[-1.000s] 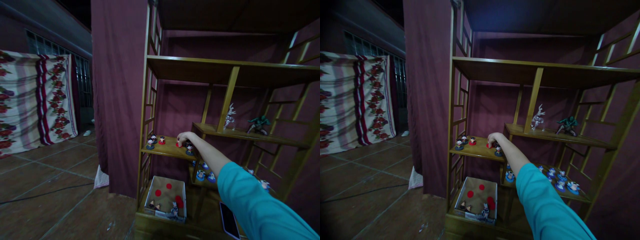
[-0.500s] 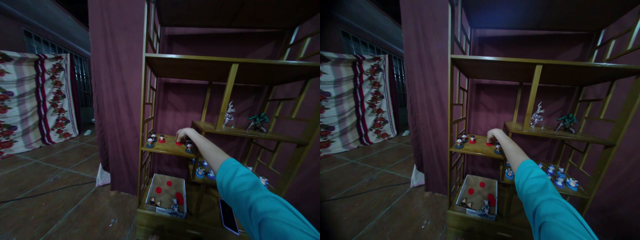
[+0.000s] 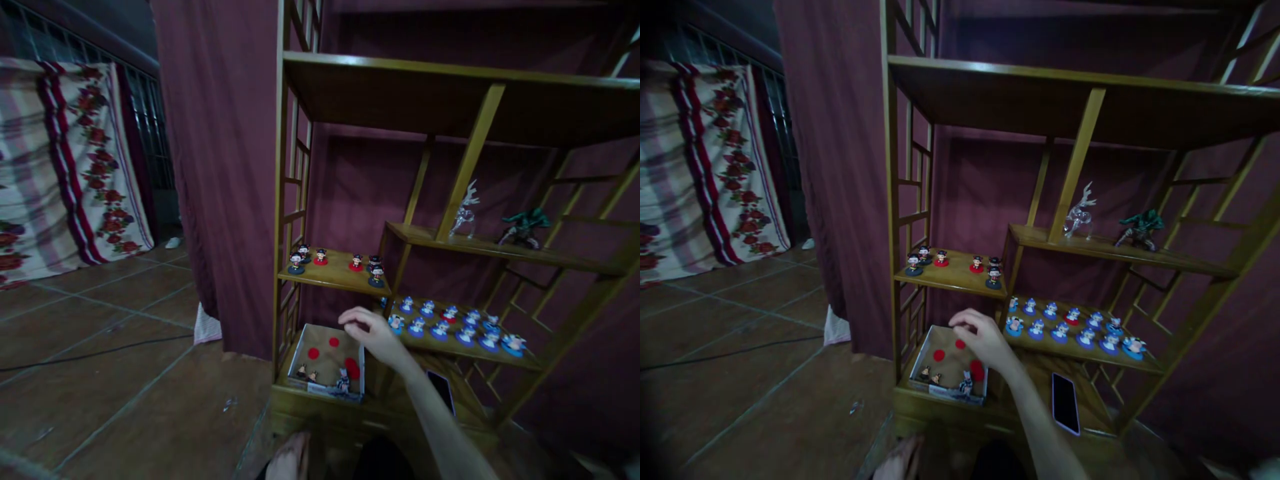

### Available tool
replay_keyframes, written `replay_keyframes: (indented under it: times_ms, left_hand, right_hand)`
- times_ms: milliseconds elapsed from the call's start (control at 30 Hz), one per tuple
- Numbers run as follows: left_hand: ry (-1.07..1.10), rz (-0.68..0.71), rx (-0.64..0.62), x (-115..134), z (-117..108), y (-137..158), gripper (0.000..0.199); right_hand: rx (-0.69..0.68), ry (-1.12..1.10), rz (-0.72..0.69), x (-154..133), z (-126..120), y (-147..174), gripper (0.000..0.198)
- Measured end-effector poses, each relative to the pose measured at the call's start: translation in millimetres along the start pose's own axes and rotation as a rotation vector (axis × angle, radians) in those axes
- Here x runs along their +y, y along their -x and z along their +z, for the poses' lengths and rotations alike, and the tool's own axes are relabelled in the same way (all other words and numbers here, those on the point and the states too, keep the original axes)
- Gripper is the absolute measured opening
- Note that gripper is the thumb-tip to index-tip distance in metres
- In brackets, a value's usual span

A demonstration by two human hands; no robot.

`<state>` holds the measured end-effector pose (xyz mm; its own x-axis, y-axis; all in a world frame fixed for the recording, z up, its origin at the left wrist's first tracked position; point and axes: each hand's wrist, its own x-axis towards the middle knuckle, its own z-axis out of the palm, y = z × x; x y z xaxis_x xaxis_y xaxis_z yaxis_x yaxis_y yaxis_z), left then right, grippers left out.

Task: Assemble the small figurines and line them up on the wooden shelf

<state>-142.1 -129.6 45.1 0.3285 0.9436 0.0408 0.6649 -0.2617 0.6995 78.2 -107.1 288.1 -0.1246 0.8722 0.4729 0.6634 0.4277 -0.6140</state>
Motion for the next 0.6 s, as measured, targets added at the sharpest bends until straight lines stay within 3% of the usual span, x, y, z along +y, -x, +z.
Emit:
replay_keyframes:
  times_ms: [133,267,467,600]
  left_hand:
    - [0.140,-0.026,0.076,-6,3,6,0.026]
    - [0.393,-0.122,0.229,-7,5,-15,0.025]
    - [1.050,-0.244,0.388,4,1,-100,0.025]
    - [1.330,-0.354,0.436,11,-11,-156,0.020]
  right_hand:
    - [-0.045,-0.008,0.348,91,66,75,0.020]
    - [-0.070,-0.005,0.539,157,101,105,0.021]
    - [-0.067,0.200,0.675,205,120,62,0.029]
    - [-0.067,0.306,0.760,241,132,25,0.034]
